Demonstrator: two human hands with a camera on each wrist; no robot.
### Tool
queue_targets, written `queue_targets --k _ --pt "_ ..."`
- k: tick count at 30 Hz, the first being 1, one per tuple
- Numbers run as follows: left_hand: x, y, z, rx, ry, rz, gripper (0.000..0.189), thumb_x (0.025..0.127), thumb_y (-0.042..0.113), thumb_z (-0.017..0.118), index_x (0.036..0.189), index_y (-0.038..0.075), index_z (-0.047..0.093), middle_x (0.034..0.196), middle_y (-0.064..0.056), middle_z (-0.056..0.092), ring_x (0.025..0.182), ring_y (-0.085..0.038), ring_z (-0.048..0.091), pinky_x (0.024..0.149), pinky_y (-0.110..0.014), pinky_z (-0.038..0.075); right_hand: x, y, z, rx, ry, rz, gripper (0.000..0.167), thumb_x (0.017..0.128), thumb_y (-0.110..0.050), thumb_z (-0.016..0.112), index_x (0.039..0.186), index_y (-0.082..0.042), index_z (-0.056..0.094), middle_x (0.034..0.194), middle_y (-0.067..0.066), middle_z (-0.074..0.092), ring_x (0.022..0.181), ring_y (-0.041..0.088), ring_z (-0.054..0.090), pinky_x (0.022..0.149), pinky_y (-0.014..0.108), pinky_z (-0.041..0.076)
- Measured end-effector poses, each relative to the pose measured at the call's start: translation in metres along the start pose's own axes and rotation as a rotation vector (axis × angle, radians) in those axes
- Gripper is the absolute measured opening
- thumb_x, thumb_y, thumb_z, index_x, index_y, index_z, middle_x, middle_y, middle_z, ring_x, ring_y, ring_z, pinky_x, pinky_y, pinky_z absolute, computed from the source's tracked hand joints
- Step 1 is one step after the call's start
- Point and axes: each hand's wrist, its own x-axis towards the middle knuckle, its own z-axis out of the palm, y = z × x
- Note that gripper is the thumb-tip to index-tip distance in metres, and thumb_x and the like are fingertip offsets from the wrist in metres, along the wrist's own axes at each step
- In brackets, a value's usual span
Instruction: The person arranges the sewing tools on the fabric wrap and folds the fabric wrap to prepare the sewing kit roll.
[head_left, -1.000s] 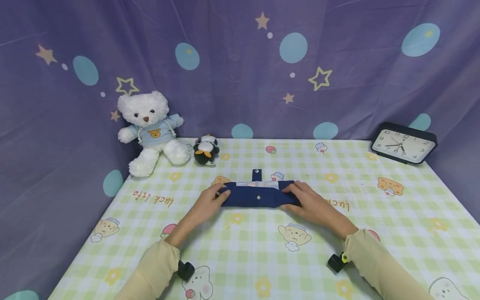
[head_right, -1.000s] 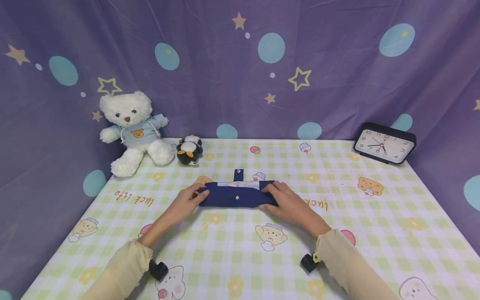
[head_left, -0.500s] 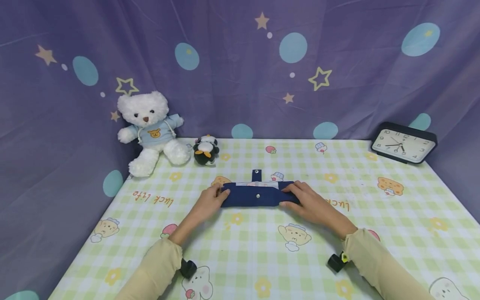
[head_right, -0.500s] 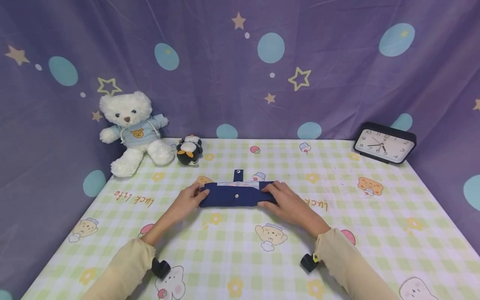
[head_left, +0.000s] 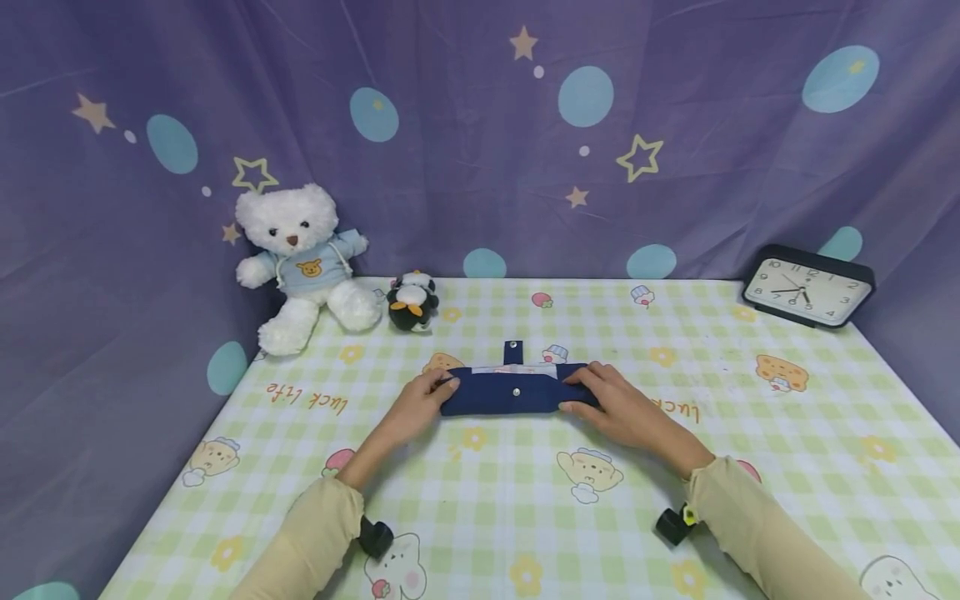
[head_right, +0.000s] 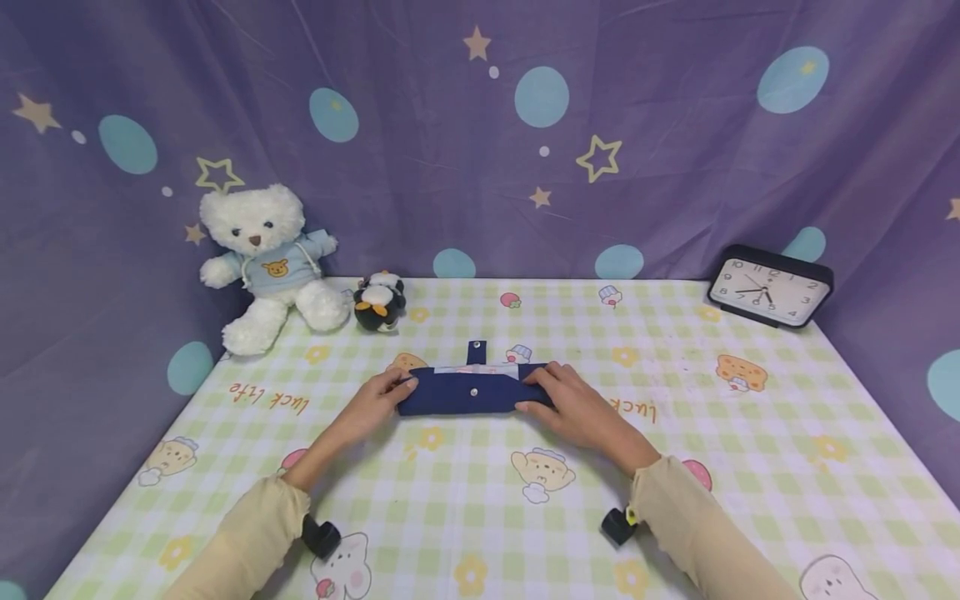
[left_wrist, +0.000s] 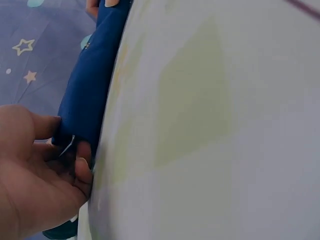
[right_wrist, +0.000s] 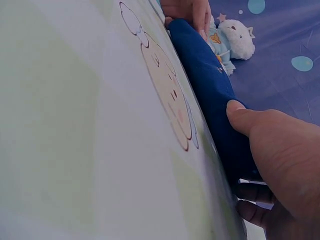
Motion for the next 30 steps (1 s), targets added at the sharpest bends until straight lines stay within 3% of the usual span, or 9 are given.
queue_targets --k 9,17,21,23,26,29,30 --pt "-0.0007 0.0070 0.0002 -0.084 0.003 -0.087 0.034 0.109 0.020 0.049 0.079 0.006 0.046 0.069 -0.003 0.036 0.062 -0.019 0.031 0.065 -0.034 0.031 0.0012 0.0003 0.0006 0.004 0.002 0.002 0.042 0.103 -0.046 0.063 0.130 -0.013 0.065 0.123 0.006 0.060 0.117 0.026 0.055 0.100 0.050 0.047" --pt "0.0037 0.0103 0.0070 0.136 0.068 -0.082 0.034 0.107 0.022 0.051 0.076 0.009 0.048 0.067 -0.001 0.038 0.060 -0.017 0.034 0.062 -0.034 0.034 0.0022 -0.0020 -0.0015 -0.001 0.001 0.003 0.038 0.103 -0.041 0.064 0.128 -0.012 0.065 0.119 0.005 0.060 0.111 0.024 0.056 0.096 0.048 0.048" --pt "0.0053 0.0090 0.0081 0.191 0.077 -0.090 0.026 0.107 0.024 0.053 0.087 0.007 0.056 0.069 -0.002 0.040 0.060 -0.017 0.036 0.062 -0.034 0.034 0.0030 -0.0022 -0.0023 0.002 -0.009 0.010 0.040 0.104 -0.044 0.061 0.127 -0.012 0.065 0.118 0.005 0.060 0.111 0.025 0.057 0.095 0.048 0.048" --pt "0.0063 0.0080 0.0083 0.202 0.077 -0.055 0.018 0.107 0.023 0.053 0.101 0.007 0.059 0.073 -0.003 0.044 0.061 -0.018 0.039 0.062 -0.035 0.036 0.0037 -0.0017 -0.0026 0.011 -0.017 0.018 0.041 0.105 -0.045 0.060 0.128 -0.011 0.065 0.119 0.006 0.060 0.112 0.026 0.057 0.096 0.049 0.048" --pt "0.0069 0.0064 0.0081 0.225 0.081 0.035 0.013 0.108 0.018 0.053 0.116 0.010 0.060 0.096 -0.004 0.059 0.074 -0.020 0.050 0.070 -0.039 0.041 0.0049 -0.0009 -0.0032 0.030 -0.033 0.030 0.044 0.105 -0.046 0.058 0.130 -0.010 0.064 0.121 0.007 0.060 0.115 0.027 0.057 0.097 0.051 0.048" --pt "0.0064 0.0046 0.0070 0.236 0.074 0.115 0.014 0.108 0.013 0.053 0.116 0.010 0.064 0.124 -0.004 0.060 0.095 -0.023 0.055 0.082 -0.045 0.045 0.0064 -0.0008 -0.0040 0.046 -0.052 0.039 0.046 0.105 -0.047 0.057 0.132 -0.010 0.063 0.124 0.008 0.060 0.118 0.029 0.056 0.098 0.052 0.047" --pt "0.0057 0.0039 0.0065 0.240 0.070 0.122 0.014 0.108 0.015 0.054 0.116 0.010 0.065 0.127 -0.005 0.060 0.099 -0.024 0.056 0.084 -0.046 0.045 0.0069 -0.0012 -0.0046 0.050 -0.060 0.043 0.047 0.106 -0.047 0.057 0.132 -0.010 0.063 0.125 0.008 0.060 0.119 0.030 0.056 0.099 0.052 0.047"
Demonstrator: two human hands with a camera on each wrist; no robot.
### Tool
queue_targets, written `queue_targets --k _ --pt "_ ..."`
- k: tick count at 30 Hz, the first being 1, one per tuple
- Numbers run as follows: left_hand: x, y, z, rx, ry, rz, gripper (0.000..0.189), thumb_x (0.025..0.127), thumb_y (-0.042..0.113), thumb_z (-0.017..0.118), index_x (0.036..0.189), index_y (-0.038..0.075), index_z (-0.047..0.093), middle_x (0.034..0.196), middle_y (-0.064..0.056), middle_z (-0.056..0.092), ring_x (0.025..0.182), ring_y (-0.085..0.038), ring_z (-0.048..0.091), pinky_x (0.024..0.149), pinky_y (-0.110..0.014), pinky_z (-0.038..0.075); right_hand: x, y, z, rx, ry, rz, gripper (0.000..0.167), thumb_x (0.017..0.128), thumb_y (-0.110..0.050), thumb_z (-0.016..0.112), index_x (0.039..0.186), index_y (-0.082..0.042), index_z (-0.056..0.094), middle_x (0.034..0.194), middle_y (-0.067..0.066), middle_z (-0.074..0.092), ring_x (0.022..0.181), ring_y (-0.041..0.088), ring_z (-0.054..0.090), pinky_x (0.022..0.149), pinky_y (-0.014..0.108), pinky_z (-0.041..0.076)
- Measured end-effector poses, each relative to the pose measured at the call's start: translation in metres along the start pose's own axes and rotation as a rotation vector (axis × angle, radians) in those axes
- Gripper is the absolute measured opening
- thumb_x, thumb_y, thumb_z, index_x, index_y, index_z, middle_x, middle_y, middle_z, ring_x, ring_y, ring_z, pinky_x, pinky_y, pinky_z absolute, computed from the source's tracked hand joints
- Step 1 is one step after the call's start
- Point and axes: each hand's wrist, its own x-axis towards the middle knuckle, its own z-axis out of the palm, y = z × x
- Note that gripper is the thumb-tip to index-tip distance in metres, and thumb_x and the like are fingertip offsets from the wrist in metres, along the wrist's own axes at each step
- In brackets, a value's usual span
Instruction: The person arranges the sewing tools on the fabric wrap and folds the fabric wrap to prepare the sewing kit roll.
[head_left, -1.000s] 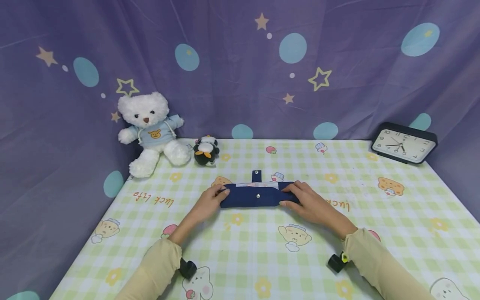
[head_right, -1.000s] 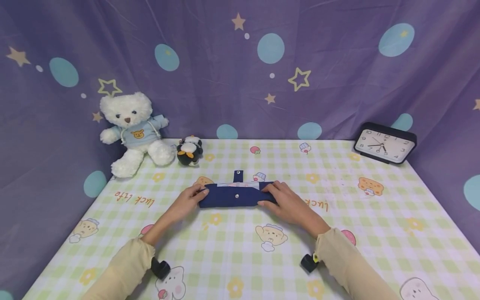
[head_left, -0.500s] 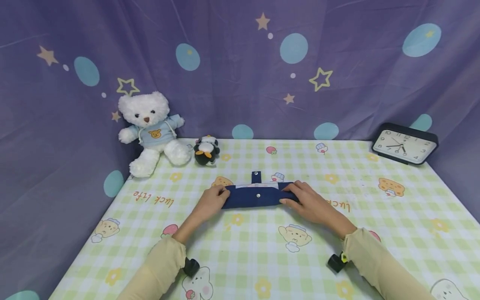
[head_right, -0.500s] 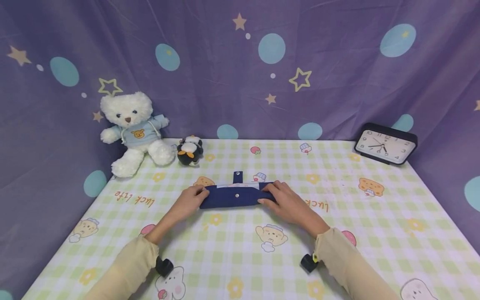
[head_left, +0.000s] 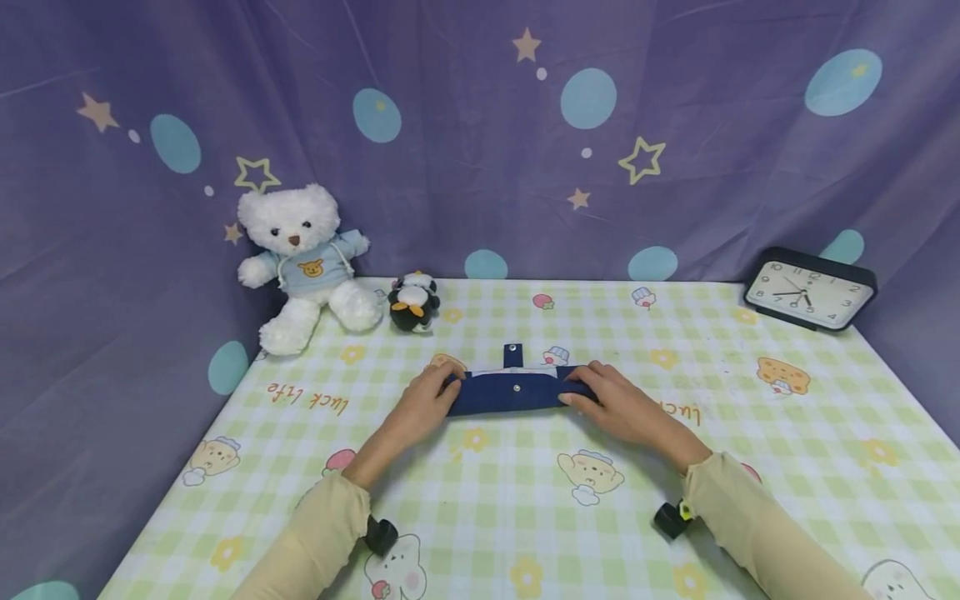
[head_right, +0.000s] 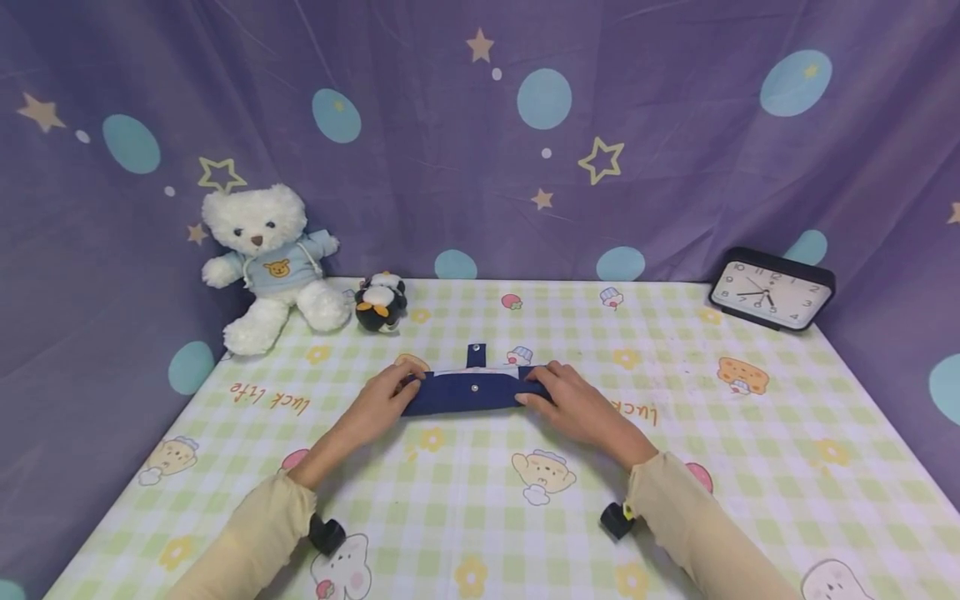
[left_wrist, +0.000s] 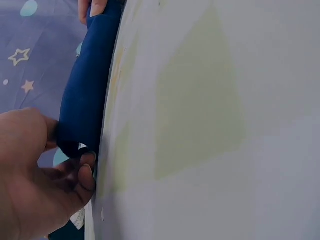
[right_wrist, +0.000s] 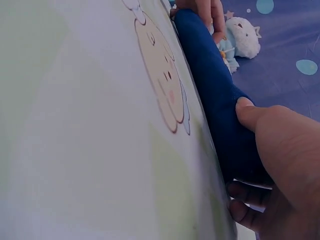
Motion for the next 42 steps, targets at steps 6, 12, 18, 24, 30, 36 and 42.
queue_targets --k 6,12,18,24,30,36,42 --pt "-0.004 -0.001 -0.003 0.011 -0.050 -0.044 0.042 0.101 0.047 0.066 0.127 0.014 0.066 0.119 -0.005 0.062 0.100 -0.021 0.057 0.088 -0.046 0.049 0.002 -0.003 -0.003 0.013 -0.059 0.042 0.059 0.106 -0.056 0.050 0.140 -0.008 0.059 0.135 0.013 0.056 0.130 0.033 0.050 0.107 0.055 0.041" --pt "-0.006 0.002 -0.005 0.022 -0.074 -0.055 0.052 0.096 0.053 0.070 0.129 0.014 0.065 0.122 -0.007 0.062 0.100 -0.021 0.057 0.088 -0.045 0.049 0.004 -0.004 -0.004 0.047 -0.078 0.083 0.065 0.106 -0.058 0.045 0.141 -0.004 0.057 0.137 0.016 0.055 0.132 0.035 0.048 0.109 0.056 0.038" --pt "-0.004 0.002 -0.004 0.041 -0.076 -0.069 0.054 0.098 0.057 0.065 0.130 0.013 0.065 0.126 -0.008 0.061 0.112 -0.026 0.060 0.094 -0.050 0.049 0.009 -0.002 -0.002 0.104 -0.056 0.109 0.059 0.108 -0.047 0.052 0.139 0.002 0.056 0.136 0.021 0.057 0.132 0.040 0.050 0.109 0.056 0.039" --pt "-0.004 0.005 -0.004 0.061 -0.076 -0.079 0.053 0.099 0.055 0.064 0.130 0.012 0.065 0.128 -0.011 0.061 0.121 -0.032 0.058 0.100 -0.053 0.046 0.012 -0.002 -0.001 0.090 -0.025 0.108 0.052 0.108 -0.043 0.054 0.133 0.002 0.057 0.125 0.018 0.063 0.119 0.036 0.060 0.101 0.054 0.045" --pt "-0.002 0.004 -0.004 0.080 -0.062 -0.062 0.052 0.100 0.054 0.063 0.129 0.011 0.065 0.124 -0.012 0.062 0.121 -0.032 0.059 0.101 -0.053 0.046 0.015 -0.004 -0.002 0.065 -0.026 0.130 0.043 0.108 -0.040 0.054 0.128 -0.003 0.059 0.115 0.010 0.064 0.104 0.027 0.061 0.092 0.049 0.048" --pt "-0.001 0.005 -0.005 0.094 -0.064 -0.061 0.051 0.101 0.054 0.062 0.128 0.011 0.066 0.125 -0.013 0.062 0.121 -0.034 0.058 0.103 -0.053 0.044 0.019 -0.007 -0.002 0.054 -0.043 0.177 0.032 0.108 -0.036 0.054 0.119 -0.006 0.058 0.106 0.006 0.062 0.093 0.023 0.057 0.084 0.045 0.046" --pt "0.000 0.004 -0.004 0.106 -0.071 -0.068 0.051 0.101 0.055 0.061 0.129 0.013 0.065 0.126 -0.012 0.061 0.121 -0.034 0.058 0.102 -0.053 0.045 0.022 -0.015 -0.005 -0.038 -0.058 0.223 0.039 0.107 -0.035 0.051 0.129 -0.002 0.056 0.116 0.014 0.058 0.104 0.032 0.053 0.091 0.052 0.046"
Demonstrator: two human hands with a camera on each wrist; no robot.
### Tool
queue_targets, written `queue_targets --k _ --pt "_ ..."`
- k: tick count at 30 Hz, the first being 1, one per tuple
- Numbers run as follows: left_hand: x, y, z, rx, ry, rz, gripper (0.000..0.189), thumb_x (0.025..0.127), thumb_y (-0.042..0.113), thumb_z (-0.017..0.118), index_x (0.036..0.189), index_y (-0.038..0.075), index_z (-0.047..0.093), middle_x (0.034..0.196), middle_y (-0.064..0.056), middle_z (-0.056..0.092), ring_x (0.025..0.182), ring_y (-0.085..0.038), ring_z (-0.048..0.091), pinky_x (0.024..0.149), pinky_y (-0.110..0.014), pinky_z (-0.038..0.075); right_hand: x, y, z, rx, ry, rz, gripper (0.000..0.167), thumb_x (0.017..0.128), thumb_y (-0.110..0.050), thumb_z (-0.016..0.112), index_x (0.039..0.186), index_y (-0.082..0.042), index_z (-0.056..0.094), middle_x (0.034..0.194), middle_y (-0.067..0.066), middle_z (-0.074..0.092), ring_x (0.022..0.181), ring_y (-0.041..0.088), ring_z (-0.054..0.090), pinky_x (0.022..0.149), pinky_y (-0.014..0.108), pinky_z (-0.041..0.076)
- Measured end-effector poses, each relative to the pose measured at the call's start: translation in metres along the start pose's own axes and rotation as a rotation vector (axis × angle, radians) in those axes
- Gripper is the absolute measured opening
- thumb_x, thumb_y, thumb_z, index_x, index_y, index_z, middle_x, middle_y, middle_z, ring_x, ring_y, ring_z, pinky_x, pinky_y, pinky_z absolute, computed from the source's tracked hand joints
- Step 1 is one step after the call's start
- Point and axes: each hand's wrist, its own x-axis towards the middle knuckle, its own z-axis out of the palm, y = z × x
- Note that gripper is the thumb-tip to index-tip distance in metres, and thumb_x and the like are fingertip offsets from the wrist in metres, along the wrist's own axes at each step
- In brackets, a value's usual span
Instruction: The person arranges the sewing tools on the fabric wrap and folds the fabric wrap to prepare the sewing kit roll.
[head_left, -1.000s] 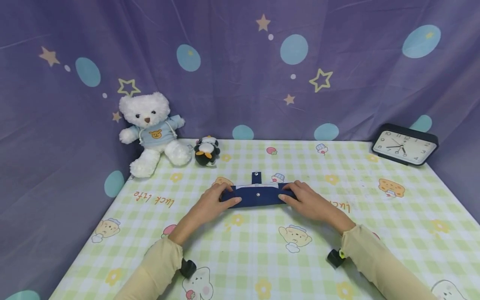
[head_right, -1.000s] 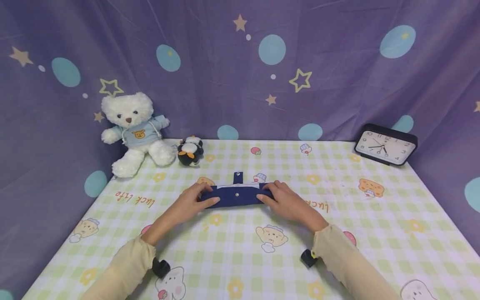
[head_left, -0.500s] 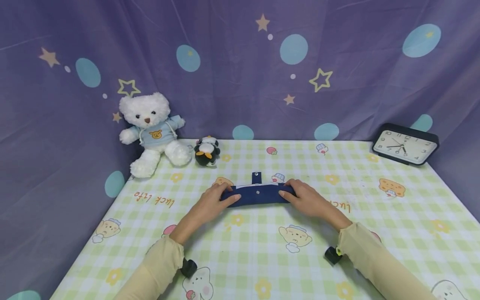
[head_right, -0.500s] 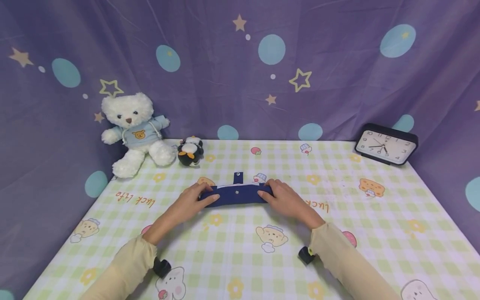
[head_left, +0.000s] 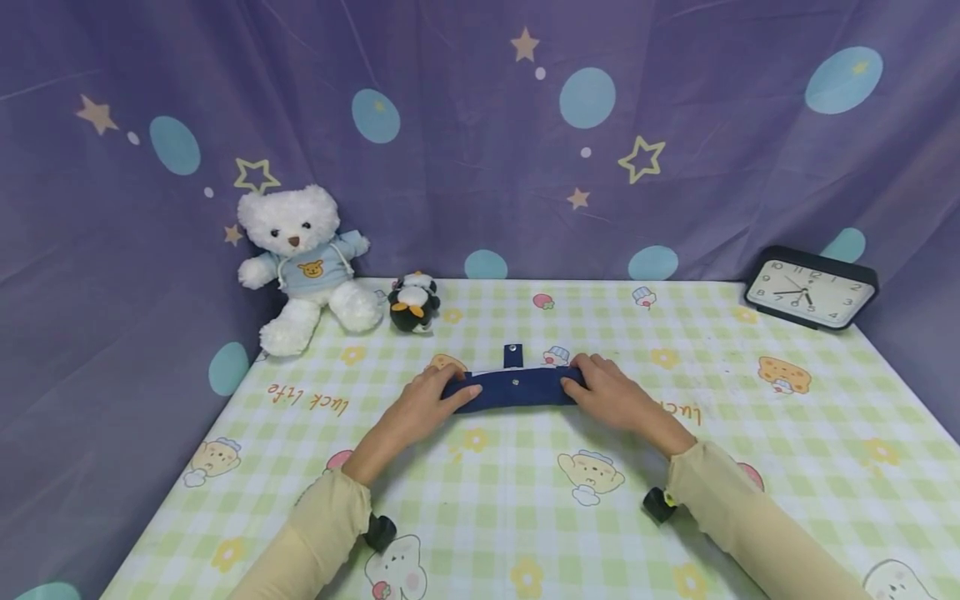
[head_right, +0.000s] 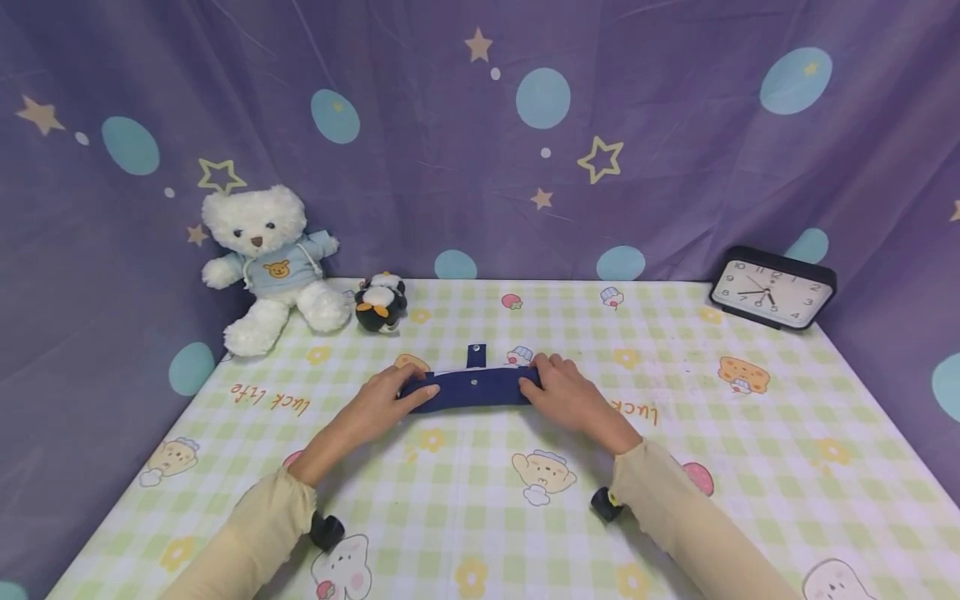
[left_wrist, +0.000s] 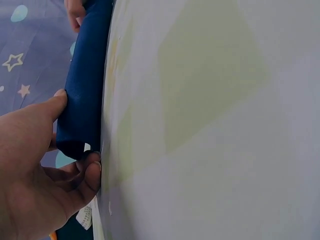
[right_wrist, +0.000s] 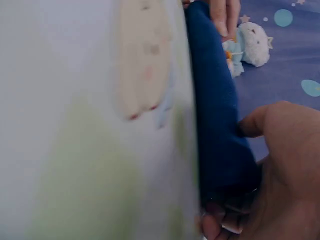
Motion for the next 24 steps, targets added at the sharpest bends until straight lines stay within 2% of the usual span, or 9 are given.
queue_targets --k 3,7,13,15,18,24 --pt "-0.001 0.000 0.000 0.000 0.002 0.005 0.051 0.101 0.054 0.061 0.129 0.013 0.065 0.126 -0.012 0.061 0.121 -0.034 0.058 0.102 -0.053 0.045 0.001 -0.006 -0.005 -0.051 0.016 -0.021 0.039 0.105 -0.031 0.054 0.131 -0.003 0.058 0.121 0.017 0.055 0.108 0.035 0.047 0.094 0.054 0.043" --pt "-0.001 -0.001 0.001 -0.001 0.005 0.011 0.050 0.101 0.054 0.061 0.129 0.013 0.065 0.127 -0.013 0.061 0.121 -0.034 0.058 0.102 -0.054 0.045 0.010 -0.014 -0.013 -0.044 0.057 -0.101 0.034 0.100 -0.025 0.063 0.127 -0.004 0.063 0.122 0.017 0.057 0.108 0.037 0.048 0.092 0.054 0.042" --pt "-0.001 -0.003 0.002 0.002 0.012 0.023 0.051 0.101 0.055 0.060 0.129 0.014 0.064 0.130 -0.013 0.059 0.122 -0.035 0.058 0.101 -0.055 0.045 0.037 -0.024 -0.013 0.025 0.084 -0.211 0.023 0.101 -0.019 0.066 0.115 -0.001 0.068 0.103 0.013 0.066 0.092 0.029 0.060 0.082 0.047 0.049" --pt "-0.001 -0.004 0.002 -0.003 0.015 0.031 0.050 0.101 0.055 0.060 0.130 0.013 0.064 0.132 -0.013 0.058 0.123 -0.034 0.057 0.102 -0.055 0.045 0.048 -0.025 -0.010 0.040 0.077 -0.219 0.021 0.101 -0.016 0.065 0.112 0.001 0.068 0.098 0.012 0.066 0.086 0.027 0.062 0.080 0.045 0.051" --pt "-0.001 -0.004 0.003 -0.011 0.017 0.044 0.050 0.102 0.054 0.061 0.132 0.013 0.063 0.135 -0.011 0.055 0.125 -0.034 0.056 0.103 -0.055 0.045 0.062 -0.028 -0.007 0.056 0.052 -0.208 0.022 0.102 -0.013 0.063 0.114 0.005 0.069 0.096 0.013 0.068 0.086 0.027 0.064 0.082 0.045 0.052" --pt "0.000 -0.003 0.002 -0.018 0.012 0.041 0.050 0.102 0.052 0.061 0.134 0.014 0.062 0.136 -0.011 0.054 0.125 -0.034 0.056 0.104 -0.054 0.044 0.080 -0.034 -0.003 0.099 -0.042 -0.211 0.033 0.105 -0.009 0.057 0.131 0.011 0.062 0.115 0.023 0.070 0.106 0.036 0.067 0.094 0.048 0.052"
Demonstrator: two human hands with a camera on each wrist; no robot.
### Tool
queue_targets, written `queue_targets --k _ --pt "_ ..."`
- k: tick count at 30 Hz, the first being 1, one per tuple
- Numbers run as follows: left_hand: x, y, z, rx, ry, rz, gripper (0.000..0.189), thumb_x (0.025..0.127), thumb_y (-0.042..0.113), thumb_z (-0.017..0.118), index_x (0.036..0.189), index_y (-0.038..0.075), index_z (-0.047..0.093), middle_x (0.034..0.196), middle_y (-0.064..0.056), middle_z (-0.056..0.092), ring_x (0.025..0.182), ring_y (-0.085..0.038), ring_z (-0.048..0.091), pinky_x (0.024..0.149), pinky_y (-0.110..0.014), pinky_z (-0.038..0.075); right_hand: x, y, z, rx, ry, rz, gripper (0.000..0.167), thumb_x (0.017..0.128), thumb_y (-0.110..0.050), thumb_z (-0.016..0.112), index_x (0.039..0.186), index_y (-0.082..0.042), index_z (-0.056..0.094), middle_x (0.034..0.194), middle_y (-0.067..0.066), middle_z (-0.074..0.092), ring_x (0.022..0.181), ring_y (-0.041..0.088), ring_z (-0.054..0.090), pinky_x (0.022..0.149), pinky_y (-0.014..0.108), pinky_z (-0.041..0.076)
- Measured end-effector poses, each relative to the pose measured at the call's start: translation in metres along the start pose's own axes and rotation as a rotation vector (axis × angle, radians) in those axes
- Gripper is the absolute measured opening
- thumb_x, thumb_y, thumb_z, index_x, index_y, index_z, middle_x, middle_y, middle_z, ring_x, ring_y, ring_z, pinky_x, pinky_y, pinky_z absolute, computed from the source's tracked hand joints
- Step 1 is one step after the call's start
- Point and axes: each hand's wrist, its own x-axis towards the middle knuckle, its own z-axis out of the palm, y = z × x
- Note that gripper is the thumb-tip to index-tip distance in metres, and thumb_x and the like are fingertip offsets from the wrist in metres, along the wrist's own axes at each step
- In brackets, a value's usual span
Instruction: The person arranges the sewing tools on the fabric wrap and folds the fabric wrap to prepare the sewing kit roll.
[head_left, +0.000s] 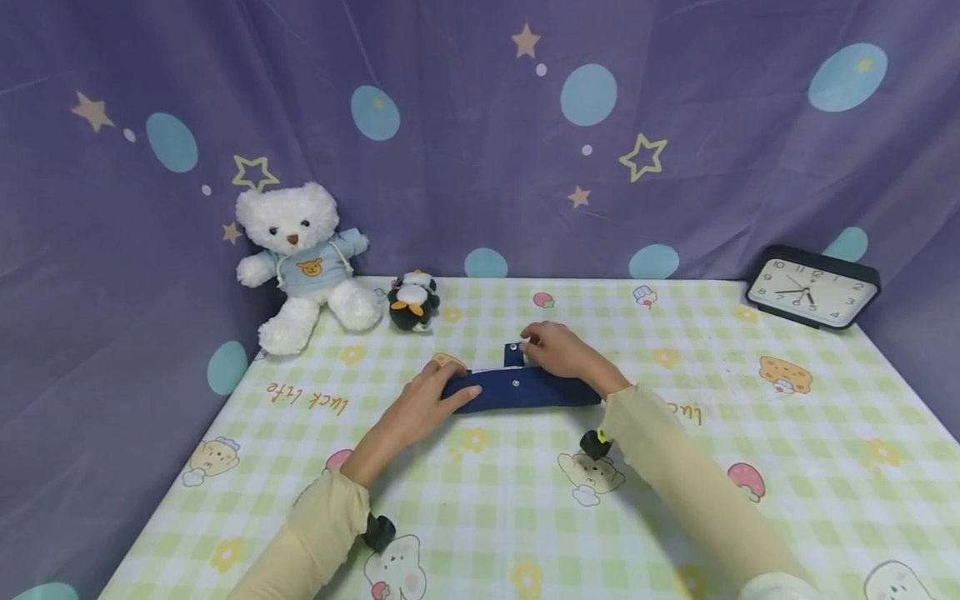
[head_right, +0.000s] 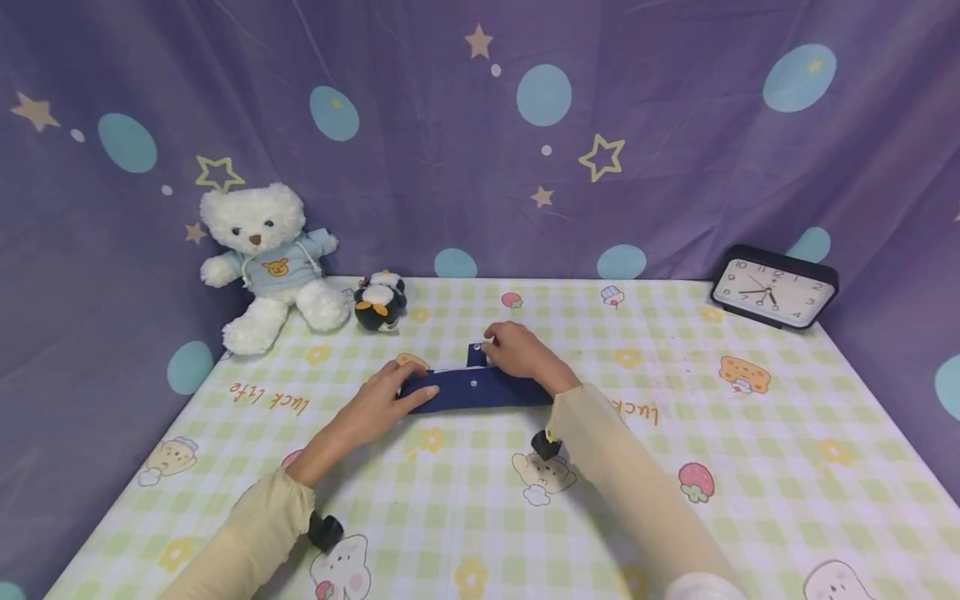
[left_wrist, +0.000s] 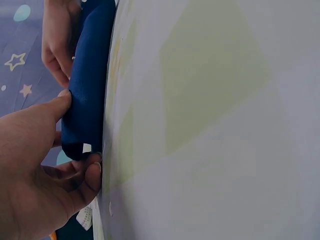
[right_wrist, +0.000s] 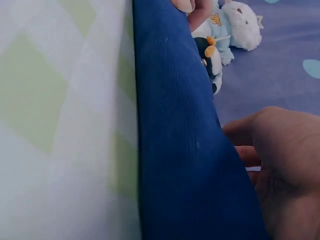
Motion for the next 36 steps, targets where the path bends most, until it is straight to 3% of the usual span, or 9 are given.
queue_targets --k 5,10,16,28,32,36 --pt "0.000 -0.001 0.000 0.006 0.002 0.005 0.050 0.102 0.053 0.060 0.134 0.015 0.062 0.135 -0.011 0.054 0.124 -0.034 0.056 0.103 -0.054 0.044 0.005 -0.002 0.003 0.067 -0.027 0.019 0.037 0.106 -0.009 0.054 0.137 0.010 0.059 0.123 0.024 0.068 0.109 0.035 0.067 0.095 0.048 0.052" --pt "0.000 0.000 -0.001 0.013 0.000 0.004 0.049 0.102 0.053 0.059 0.134 0.015 0.062 0.135 -0.011 0.053 0.122 -0.035 0.057 0.102 -0.054 0.045 0.004 -0.005 0.006 0.086 0.024 -0.004 0.023 0.106 -0.009 0.058 0.119 0.003 0.071 0.107 0.014 0.072 0.091 0.025 0.066 0.085 0.043 0.053" --pt "0.000 0.000 -0.001 0.013 -0.006 0.010 0.049 0.103 0.053 0.059 0.134 0.015 0.062 0.136 -0.010 0.053 0.124 -0.035 0.056 0.102 -0.055 0.045 -0.007 -0.016 0.009 0.081 0.055 -0.019 0.011 0.106 -0.011 0.060 0.107 -0.004 0.068 0.093 0.005 0.069 0.080 0.017 0.062 0.077 0.038 0.052" --pt "-0.001 0.002 -0.001 0.031 -0.007 0.046 0.041 0.104 0.048 0.060 0.127 0.015 0.064 0.136 -0.007 0.050 0.121 -0.034 0.057 0.099 -0.053 0.046 -0.040 -0.026 0.021 0.115 0.161 -0.131 0.006 0.104 -0.011 0.063 0.106 -0.009 0.068 0.100 0.001 0.070 0.092 0.016 0.067 0.082 0.039 0.055" --pt "-0.002 0.005 0.000 0.156 0.033 0.079 0.041 0.103 0.048 0.061 0.126 0.014 0.066 0.131 -0.008 0.054 0.111 -0.032 0.059 0.093 -0.051 0.049 -0.046 -0.022 0.030 0.093 0.216 -0.186 0.008 0.105 -0.011 0.061 0.108 -0.008 0.068 0.098 0.001 0.067 0.085 0.014 0.062 0.077 0.037 0.053" --pt "-0.001 0.010 0.002 0.372 0.119 0.202 0.042 0.103 0.044 0.064 0.128 0.011 0.067 0.123 -0.012 0.059 0.106 -0.034 0.055 0.089 -0.052 0.047 -0.048 -0.017 0.035 0.100 0.259 -0.209 0.010 0.106 -0.012 0.060 0.111 -0.009 0.067 0.100 0.000 0.066 0.085 0.012 0.060 0.076 0.036 0.051"
